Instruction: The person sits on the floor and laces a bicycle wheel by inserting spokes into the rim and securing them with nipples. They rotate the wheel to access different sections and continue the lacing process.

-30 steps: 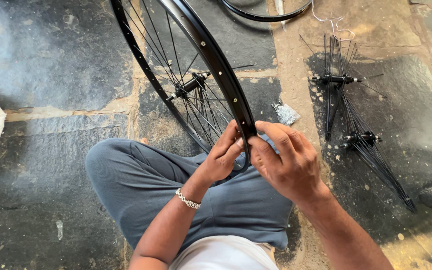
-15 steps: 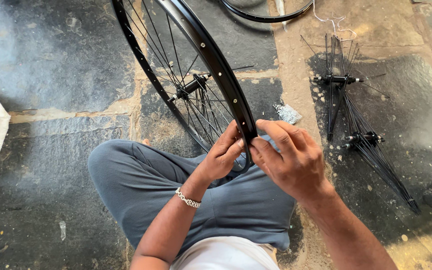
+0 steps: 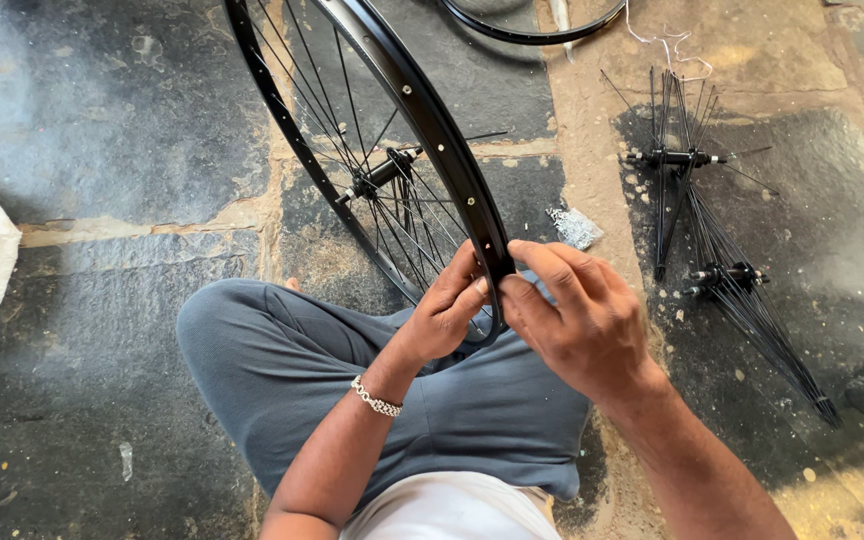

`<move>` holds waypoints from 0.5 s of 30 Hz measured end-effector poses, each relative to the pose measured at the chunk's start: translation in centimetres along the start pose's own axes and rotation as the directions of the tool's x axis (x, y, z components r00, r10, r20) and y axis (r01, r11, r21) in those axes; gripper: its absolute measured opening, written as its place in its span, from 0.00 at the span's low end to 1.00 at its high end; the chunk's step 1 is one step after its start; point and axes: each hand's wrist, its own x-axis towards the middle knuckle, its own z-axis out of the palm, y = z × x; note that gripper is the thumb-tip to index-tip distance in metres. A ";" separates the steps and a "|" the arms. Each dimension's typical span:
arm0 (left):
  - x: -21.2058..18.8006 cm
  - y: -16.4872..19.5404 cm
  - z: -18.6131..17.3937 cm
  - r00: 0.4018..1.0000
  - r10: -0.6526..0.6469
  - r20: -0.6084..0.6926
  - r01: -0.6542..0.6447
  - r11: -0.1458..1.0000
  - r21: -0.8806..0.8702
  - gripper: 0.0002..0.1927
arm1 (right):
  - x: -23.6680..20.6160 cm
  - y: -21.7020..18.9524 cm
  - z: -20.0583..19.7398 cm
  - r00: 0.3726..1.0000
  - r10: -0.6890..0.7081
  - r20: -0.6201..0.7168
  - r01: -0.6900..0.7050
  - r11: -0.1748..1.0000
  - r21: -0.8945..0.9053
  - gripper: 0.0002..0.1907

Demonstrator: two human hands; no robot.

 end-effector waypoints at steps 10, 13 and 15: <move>0.0 0.0 0.0 1.000 -0.011 0.006 0.012 0.998 -0.058 0.21 | 0.1 0.2 0.0 1.000 -0.018 0.007 0.017 1.000 0.024 0.14; 0.0 0.2 0.1 1.000 -0.013 0.011 0.013 0.997 -0.070 0.22 | 0.1 0.3 0.0 1.000 -0.029 0.010 0.029 0.998 0.049 0.12; 0.1 0.3 0.2 1.000 -0.023 0.009 0.024 0.997 -0.075 0.23 | 0.1 0.3 0.0 0.999 -0.027 0.021 0.026 0.999 0.037 0.12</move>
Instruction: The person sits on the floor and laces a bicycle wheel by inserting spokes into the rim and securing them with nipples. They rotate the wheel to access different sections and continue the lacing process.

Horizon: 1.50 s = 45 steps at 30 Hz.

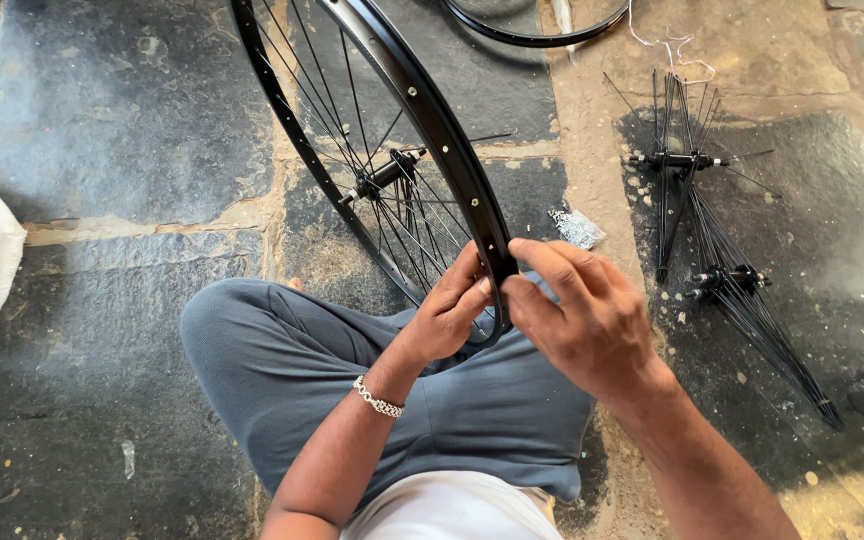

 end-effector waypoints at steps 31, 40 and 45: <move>-0.4 -0.3 0.3 0.999 0.049 -0.016 -0.049 0.999 -0.013 0.20 | 0.2 -0.1 0.1 1.000 -0.011 -0.020 0.011 1.000 0.013 0.15; -0.4 0.1 0.5 0.999 0.029 -0.026 -0.030 0.999 -0.033 0.20 | 0.2 -0.2 -0.1 1.000 -0.002 -0.001 0.002 1.000 0.015 0.13; -0.3 0.3 0.5 0.999 0.037 -0.024 -0.038 0.999 -0.020 0.19 | 0.5 0.0 -0.4 1.000 -0.010 0.007 0.010 1.000 0.002 0.12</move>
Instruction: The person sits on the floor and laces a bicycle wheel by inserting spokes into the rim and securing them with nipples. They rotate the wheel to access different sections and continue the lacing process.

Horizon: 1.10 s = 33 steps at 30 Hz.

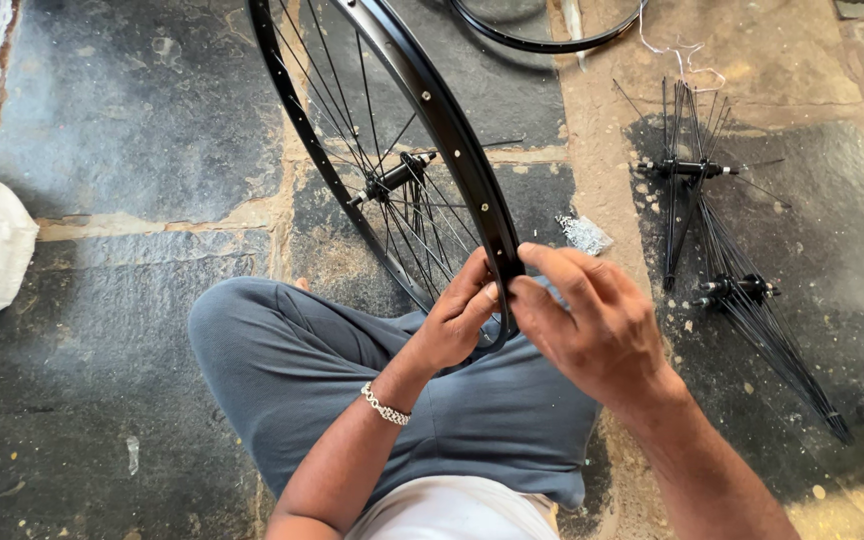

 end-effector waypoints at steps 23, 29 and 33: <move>0.3 -0.9 -0.4 0.999 0.041 -0.010 -0.042 0.998 -0.040 0.16 | -0.2 -0.7 0.4 0.989 0.147 -0.020 -0.145 0.987 0.067 0.09; 0.3 -0.7 -0.1 0.997 0.066 -0.038 -0.065 0.998 0.016 0.13 | -0.2 -0.9 0.4 0.987 0.158 -0.032 -0.154 0.984 0.094 0.08; 0.2 -0.7 0.3 0.997 0.052 -0.054 -0.054 0.998 -0.025 0.12 | -0.1 -0.9 0.3 0.986 0.167 -0.027 -0.164 0.981 0.105 0.08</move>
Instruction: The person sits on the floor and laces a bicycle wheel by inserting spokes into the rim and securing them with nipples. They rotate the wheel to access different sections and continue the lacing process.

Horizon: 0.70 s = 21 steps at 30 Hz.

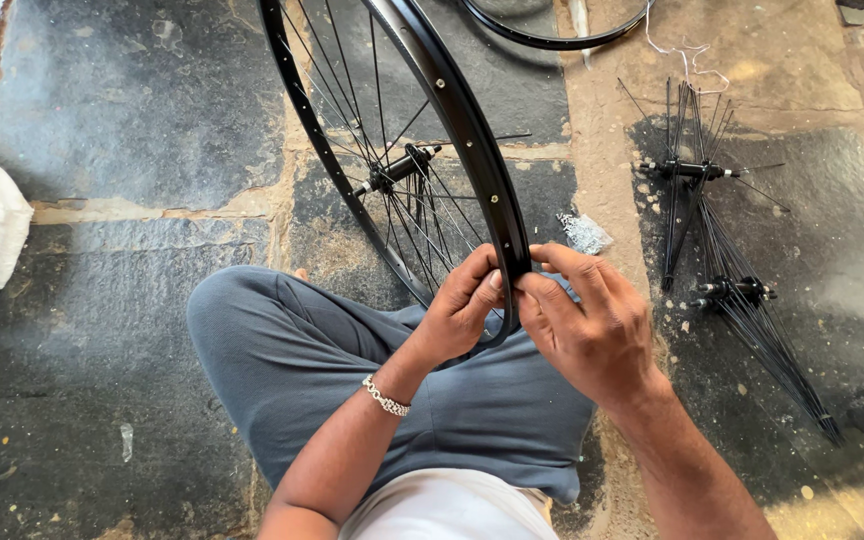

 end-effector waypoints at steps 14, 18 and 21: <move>-0.6 -0.2 -0.4 0.999 -0.002 0.042 0.005 0.997 -0.077 0.13 | 0.1 -0.2 0.1 0.998 -0.056 0.033 0.057 0.998 -0.035 0.10; -0.5 -0.3 -0.3 0.999 0.025 0.047 -0.018 0.989 -0.145 0.12 | -0.2 -0.1 0.2 0.996 -0.077 0.033 0.080 0.993 -0.088 0.09; -0.4 -0.5 -0.3 0.999 0.037 0.024 -0.034 0.993 -0.114 0.14 | -0.3 0.0 0.5 0.996 -0.088 0.019 0.089 0.993 -0.074 0.11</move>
